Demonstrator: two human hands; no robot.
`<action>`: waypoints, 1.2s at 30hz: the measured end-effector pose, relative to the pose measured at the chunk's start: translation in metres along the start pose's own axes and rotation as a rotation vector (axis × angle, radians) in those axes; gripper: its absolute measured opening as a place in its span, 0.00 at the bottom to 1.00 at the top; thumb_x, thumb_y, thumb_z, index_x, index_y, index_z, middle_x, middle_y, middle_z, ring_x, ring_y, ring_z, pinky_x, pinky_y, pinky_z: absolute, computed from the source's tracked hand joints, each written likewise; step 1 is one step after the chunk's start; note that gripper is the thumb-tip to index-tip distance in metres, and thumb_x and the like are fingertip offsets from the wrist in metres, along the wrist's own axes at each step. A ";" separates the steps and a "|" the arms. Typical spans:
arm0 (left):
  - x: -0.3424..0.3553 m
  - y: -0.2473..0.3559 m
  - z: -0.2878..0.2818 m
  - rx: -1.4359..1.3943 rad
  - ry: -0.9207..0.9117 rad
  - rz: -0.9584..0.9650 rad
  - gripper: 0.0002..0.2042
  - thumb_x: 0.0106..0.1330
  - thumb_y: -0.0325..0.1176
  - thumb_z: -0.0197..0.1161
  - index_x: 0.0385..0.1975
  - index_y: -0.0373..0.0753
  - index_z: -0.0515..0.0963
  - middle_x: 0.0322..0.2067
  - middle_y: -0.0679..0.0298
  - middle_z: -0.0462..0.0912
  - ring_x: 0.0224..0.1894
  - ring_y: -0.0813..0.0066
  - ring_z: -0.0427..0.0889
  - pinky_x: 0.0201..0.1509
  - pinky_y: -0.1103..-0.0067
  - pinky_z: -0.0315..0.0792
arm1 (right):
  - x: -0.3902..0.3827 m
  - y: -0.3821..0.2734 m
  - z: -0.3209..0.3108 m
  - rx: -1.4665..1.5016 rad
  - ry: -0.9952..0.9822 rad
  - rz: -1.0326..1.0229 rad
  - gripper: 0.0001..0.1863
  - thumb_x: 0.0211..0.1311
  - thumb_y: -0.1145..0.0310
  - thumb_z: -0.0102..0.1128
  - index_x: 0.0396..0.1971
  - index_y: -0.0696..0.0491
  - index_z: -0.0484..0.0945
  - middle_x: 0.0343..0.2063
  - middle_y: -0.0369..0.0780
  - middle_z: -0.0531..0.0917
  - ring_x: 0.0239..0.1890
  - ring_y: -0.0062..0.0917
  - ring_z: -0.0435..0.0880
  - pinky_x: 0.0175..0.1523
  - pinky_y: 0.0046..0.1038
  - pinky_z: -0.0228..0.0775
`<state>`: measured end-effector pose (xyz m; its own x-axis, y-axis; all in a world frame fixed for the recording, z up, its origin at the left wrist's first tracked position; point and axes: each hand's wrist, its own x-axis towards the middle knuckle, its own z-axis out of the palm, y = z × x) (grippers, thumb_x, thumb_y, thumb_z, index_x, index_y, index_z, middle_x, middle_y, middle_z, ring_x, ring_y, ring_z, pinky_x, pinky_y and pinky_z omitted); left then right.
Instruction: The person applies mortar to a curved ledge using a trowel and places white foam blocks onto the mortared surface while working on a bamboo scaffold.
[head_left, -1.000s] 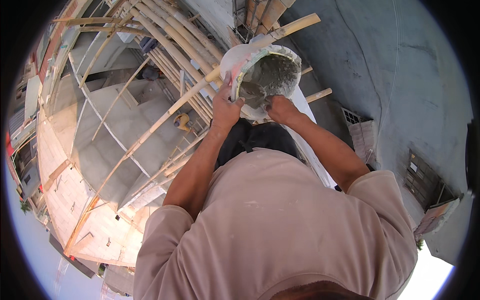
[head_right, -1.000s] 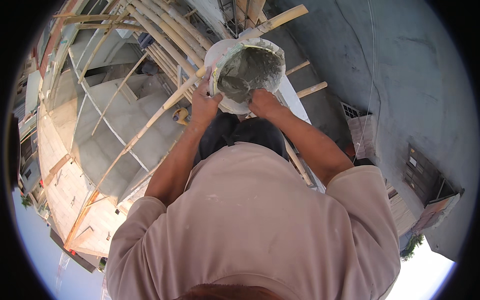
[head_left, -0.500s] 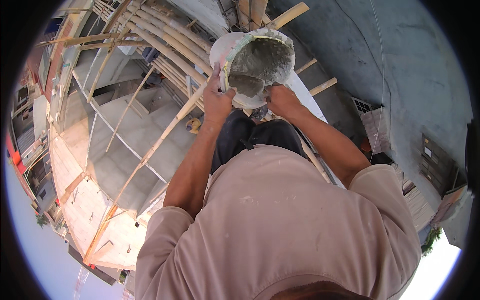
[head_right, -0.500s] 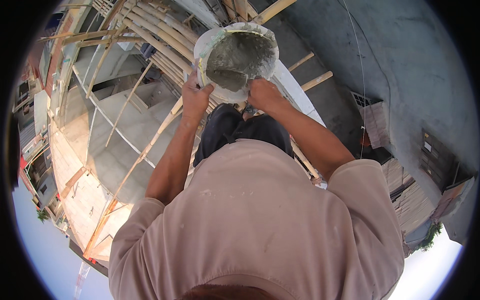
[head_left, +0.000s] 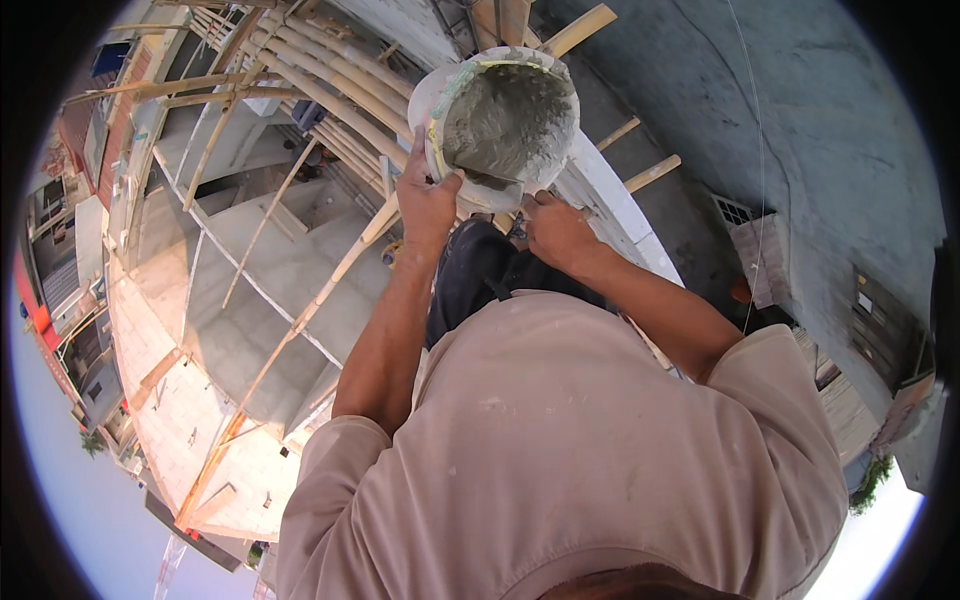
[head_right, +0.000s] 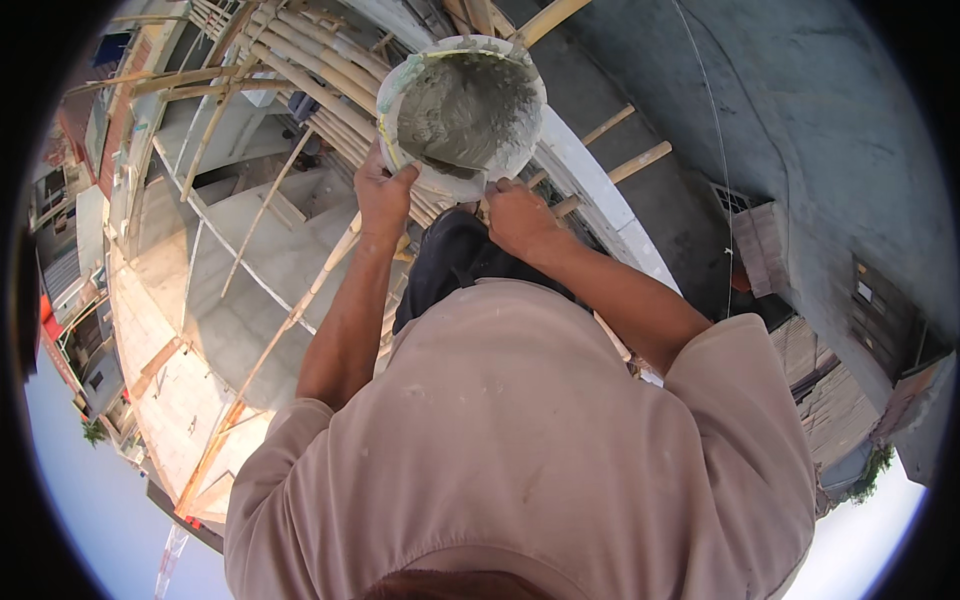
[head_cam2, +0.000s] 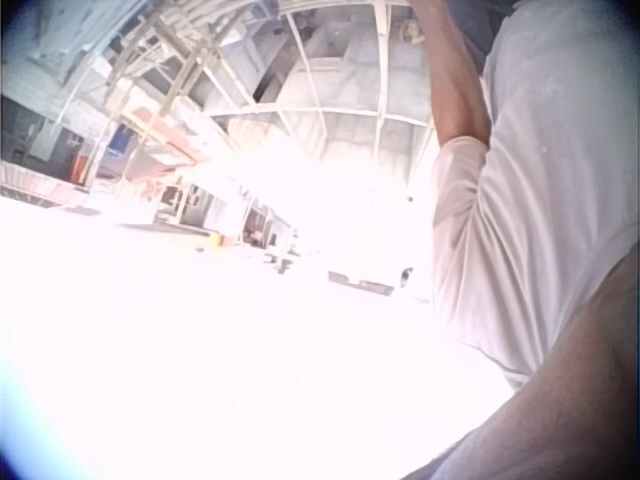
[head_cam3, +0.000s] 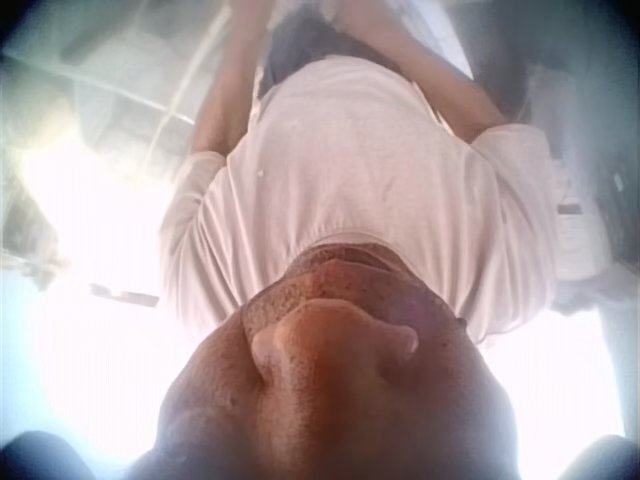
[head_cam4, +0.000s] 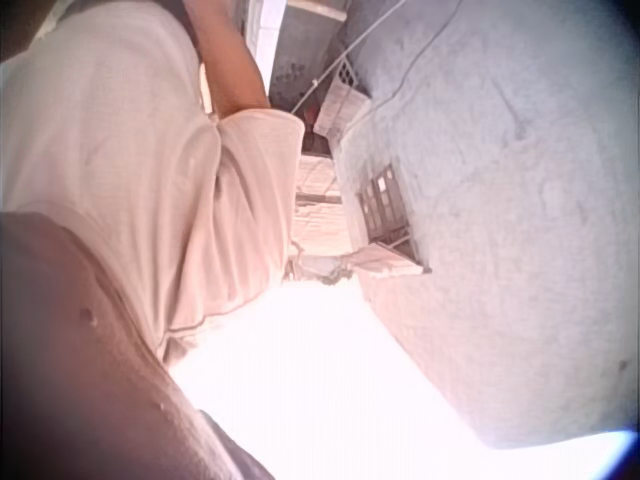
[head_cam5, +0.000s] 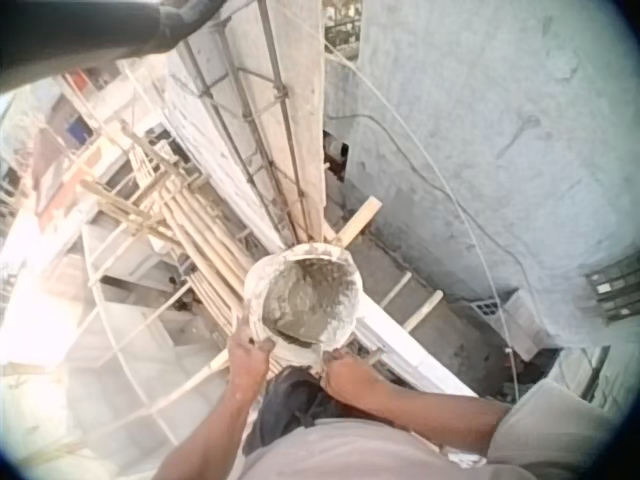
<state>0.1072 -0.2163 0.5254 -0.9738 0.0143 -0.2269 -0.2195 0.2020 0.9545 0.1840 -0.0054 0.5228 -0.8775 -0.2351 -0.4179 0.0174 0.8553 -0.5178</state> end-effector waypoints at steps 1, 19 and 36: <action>0.000 0.001 0.004 -0.011 0.010 0.001 0.28 0.55 0.20 0.64 0.60 0.29 0.78 0.75 0.46 0.62 0.77 0.62 0.61 0.75 0.75 0.57 | -0.005 -0.001 -0.014 0.095 -0.013 0.028 0.19 0.59 0.70 0.63 0.50 0.63 0.78 0.44 0.52 0.82 0.50 0.48 0.84 0.55 0.45 0.78; 0.002 0.004 0.005 0.034 -0.033 -0.002 0.30 0.54 0.21 0.64 0.62 0.27 0.75 0.75 0.46 0.62 0.75 0.60 0.65 0.74 0.75 0.60 | 0.059 0.042 -0.010 0.227 -0.161 0.088 0.19 0.61 0.68 0.58 0.45 0.67 0.83 0.46 0.58 0.85 0.51 0.53 0.85 0.58 0.46 0.76; 0.018 0.022 0.000 0.249 -0.064 0.189 0.30 0.54 0.22 0.66 0.62 0.31 0.77 0.72 0.50 0.69 0.67 0.67 0.75 0.69 0.75 0.66 | 0.080 0.026 -0.044 -0.005 -0.019 0.206 0.15 0.60 0.69 0.58 0.44 0.60 0.83 0.44 0.53 0.85 0.50 0.47 0.86 0.55 0.44 0.80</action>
<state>0.0847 -0.2120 0.5420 -0.9885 0.1344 -0.0694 -0.0061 0.4234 0.9059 0.0933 0.0187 0.5088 -0.8466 -0.0630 -0.5284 0.1935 0.8886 -0.4159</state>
